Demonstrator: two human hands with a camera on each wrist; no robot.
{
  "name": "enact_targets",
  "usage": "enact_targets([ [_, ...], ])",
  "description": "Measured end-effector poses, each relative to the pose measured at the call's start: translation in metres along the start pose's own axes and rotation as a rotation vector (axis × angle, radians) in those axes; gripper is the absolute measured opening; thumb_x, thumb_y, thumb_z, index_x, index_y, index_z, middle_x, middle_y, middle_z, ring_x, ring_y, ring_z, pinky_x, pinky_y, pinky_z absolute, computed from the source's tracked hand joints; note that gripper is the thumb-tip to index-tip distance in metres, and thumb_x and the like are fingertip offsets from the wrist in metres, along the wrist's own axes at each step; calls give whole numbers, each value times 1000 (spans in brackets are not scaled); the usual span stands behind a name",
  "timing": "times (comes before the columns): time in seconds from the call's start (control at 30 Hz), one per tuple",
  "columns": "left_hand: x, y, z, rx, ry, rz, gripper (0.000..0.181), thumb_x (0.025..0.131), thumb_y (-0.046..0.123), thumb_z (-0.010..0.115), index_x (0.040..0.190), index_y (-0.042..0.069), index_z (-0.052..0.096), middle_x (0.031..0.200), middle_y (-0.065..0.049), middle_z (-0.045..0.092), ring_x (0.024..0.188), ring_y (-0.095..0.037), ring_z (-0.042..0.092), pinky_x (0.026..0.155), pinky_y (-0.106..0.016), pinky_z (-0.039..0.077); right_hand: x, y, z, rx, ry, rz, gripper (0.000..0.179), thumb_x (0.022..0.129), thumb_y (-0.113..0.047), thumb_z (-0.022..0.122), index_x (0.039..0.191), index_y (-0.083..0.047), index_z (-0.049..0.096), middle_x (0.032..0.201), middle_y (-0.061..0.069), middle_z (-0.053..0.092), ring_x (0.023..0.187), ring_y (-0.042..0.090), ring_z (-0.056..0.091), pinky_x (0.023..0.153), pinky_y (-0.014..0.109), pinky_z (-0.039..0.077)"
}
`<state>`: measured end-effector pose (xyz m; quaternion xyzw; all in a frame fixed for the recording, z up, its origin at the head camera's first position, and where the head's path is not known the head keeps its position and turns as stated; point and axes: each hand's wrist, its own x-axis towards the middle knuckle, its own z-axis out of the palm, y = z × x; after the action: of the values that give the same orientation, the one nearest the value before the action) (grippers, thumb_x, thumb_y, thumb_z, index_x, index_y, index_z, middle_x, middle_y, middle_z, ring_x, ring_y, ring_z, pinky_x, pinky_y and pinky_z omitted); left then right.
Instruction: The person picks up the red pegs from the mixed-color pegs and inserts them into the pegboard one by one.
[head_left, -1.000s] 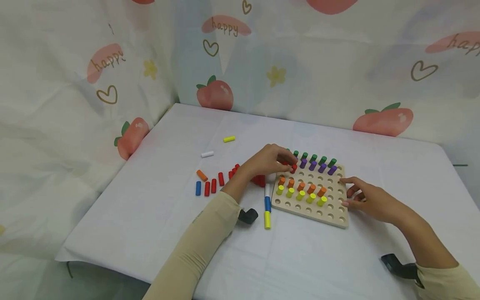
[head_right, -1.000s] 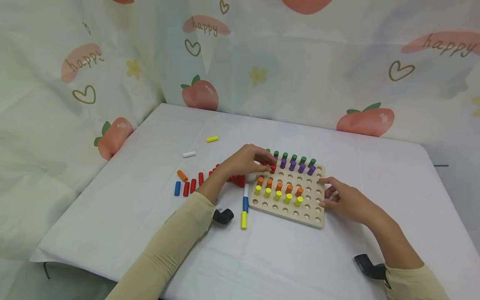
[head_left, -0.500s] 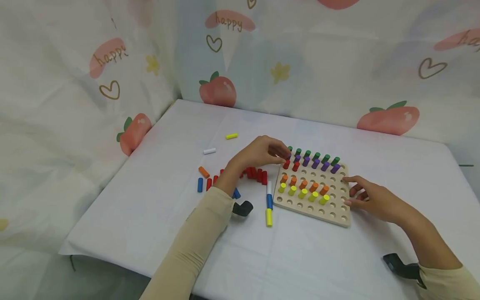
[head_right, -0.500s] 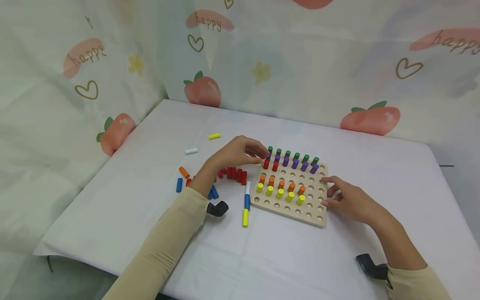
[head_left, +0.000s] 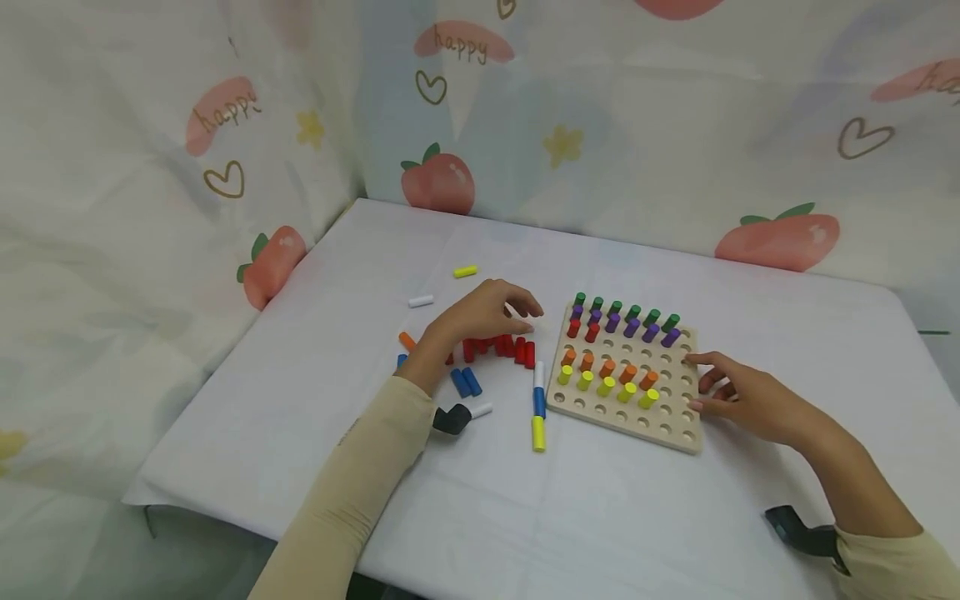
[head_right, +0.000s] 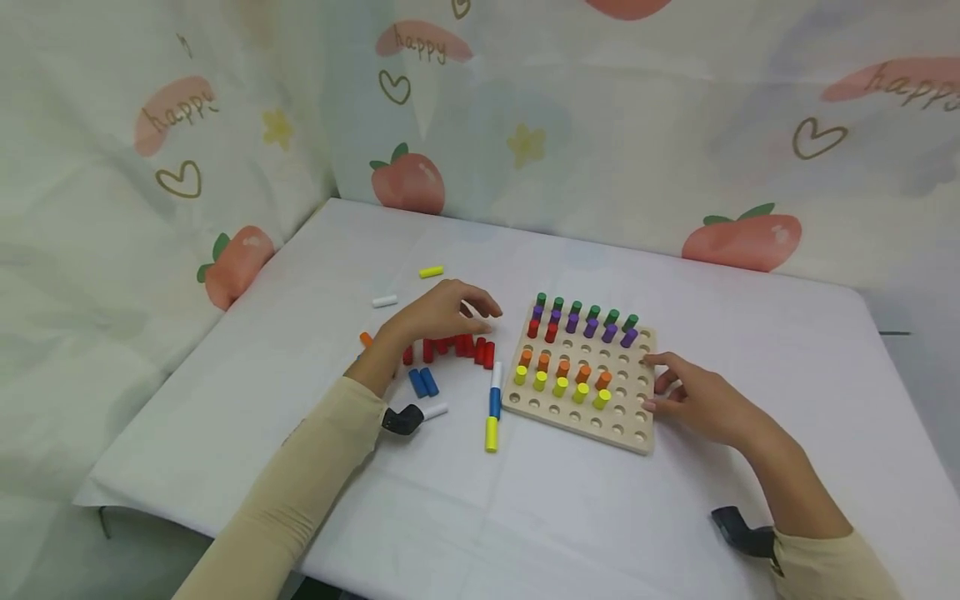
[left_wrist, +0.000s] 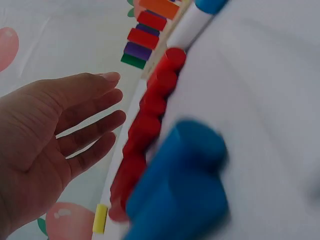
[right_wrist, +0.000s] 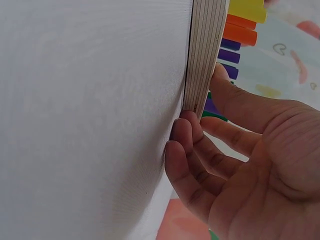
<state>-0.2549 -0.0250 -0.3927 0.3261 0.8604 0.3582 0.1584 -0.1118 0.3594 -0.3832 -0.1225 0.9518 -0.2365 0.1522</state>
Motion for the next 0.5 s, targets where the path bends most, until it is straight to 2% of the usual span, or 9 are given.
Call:
enact_targets([
  [0.13,-16,-8,-7,37,16,-24,32,98,19,75,129,14,72,120,3,69,113,-14,61,92,-26,53,2,0,-1,-2,0,0,69,95,-23,78,148,0,40,110,11,61,99,32,62,81,46,58],
  [0.23,-28,-9,-11,42,52,-40,34,97,20,76,130,14,71,121,1,69,114,-16,60,93,-28,53,2,1,0,-6,2,6,69,94,-23,78,148,0,41,111,11,61,100,32,62,81,44,58],
  [0.5,-59,-18,-15,24,159,-157,33,95,16,77,128,17,72,121,-3,68,110,-20,62,85,-30,57,2,2,2,9,9,-13,67,94,-23,78,147,0,42,110,9,62,99,31,63,81,45,57],
])
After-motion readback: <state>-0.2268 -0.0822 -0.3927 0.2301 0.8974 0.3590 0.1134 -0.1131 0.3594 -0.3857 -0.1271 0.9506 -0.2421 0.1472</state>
